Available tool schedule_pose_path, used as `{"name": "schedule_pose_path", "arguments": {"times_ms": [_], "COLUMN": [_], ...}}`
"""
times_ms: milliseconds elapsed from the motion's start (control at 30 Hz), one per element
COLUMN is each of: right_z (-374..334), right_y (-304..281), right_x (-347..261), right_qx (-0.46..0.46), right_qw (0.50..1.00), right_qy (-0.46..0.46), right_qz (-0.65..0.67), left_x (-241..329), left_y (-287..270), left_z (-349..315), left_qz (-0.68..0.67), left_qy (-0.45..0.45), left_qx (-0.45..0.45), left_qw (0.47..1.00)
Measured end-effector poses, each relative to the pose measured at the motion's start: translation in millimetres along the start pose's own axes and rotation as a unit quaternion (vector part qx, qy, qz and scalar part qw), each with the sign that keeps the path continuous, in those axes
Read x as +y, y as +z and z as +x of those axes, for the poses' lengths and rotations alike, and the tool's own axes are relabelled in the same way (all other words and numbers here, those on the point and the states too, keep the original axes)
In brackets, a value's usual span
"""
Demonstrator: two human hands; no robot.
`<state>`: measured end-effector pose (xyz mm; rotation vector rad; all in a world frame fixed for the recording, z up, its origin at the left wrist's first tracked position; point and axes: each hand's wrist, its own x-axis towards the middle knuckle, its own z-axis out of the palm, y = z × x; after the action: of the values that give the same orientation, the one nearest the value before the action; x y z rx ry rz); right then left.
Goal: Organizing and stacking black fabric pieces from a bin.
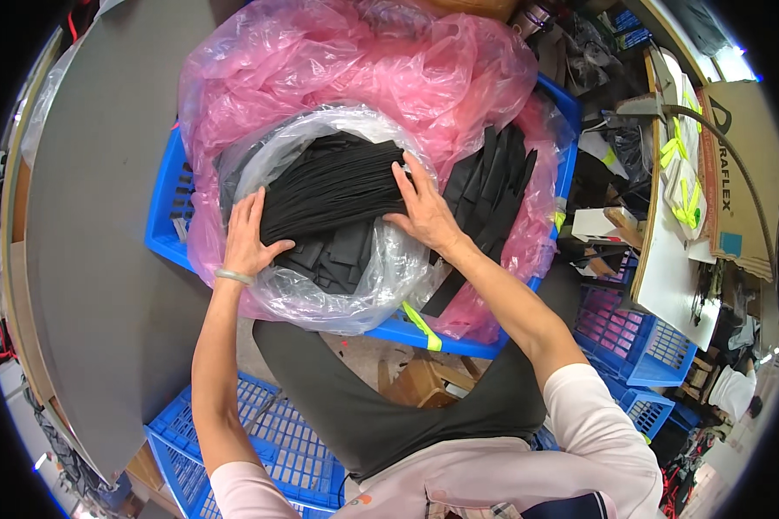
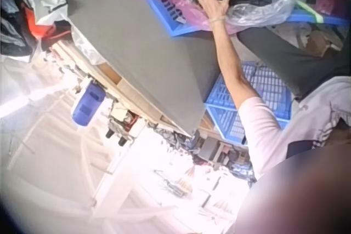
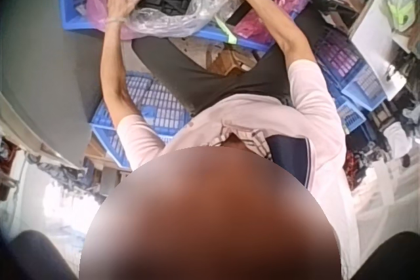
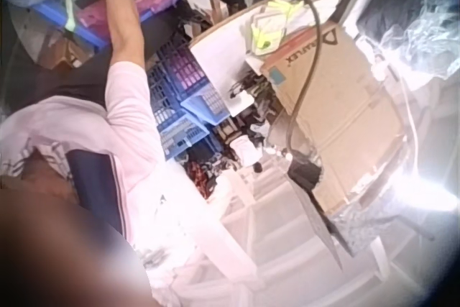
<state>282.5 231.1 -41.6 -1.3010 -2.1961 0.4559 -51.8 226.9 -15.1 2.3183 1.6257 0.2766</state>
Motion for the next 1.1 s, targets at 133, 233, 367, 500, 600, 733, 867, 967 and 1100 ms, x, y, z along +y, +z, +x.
{"name": "schedule_pose_path", "arguments": {"times_ms": [133, 233, 367, 500, 600, 733, 867, 967, 1100], "right_z": [7, 17, 18, 31, 40, 45, 43, 43, 41], "right_y": [6, -5, -5, 29, 28, 33, 14, 27, 15], "right_x": [1, 11, 31, 29, 27, 35, 36, 23, 40], "right_qx": [0.009, 0.001, 0.015, 0.088, 0.141, 0.077, 0.092, 0.071, 0.077], "right_qw": [1.000, 0.999, 0.996, 0.957, 0.918, 0.942, 0.834, 0.887, 0.772], "right_qy": [0.020, 0.027, 0.084, 0.196, 0.227, 0.199, 0.241, 0.267, 0.287], "right_qz": [0.015, -0.041, 0.027, 0.193, 0.291, 0.257, 0.488, 0.369, 0.562], "left_x": [-6, -16, -6, 10, -5, 1, -3, 1, -3], "left_y": [1, -3, 12, 30, 24, 26, 24, 25, 22], "left_z": [3, -3, -11, 4, -2, 4, 1, 3, 5], "left_qz": [-0.091, -0.091, -0.169, -0.167, -0.157, -0.157, -0.180, -0.187, -0.187], "left_qy": [0.001, 0.003, -0.058, -0.071, -0.067, -0.068, -0.051, -0.052, -0.053], "left_qx": [0.019, 0.022, 0.081, 0.113, 0.086, 0.070, 0.069, 0.063, 0.050], "left_qw": [0.996, 0.996, 0.980, 0.977, 0.982, 0.983, 0.980, 0.979, 0.980]}}
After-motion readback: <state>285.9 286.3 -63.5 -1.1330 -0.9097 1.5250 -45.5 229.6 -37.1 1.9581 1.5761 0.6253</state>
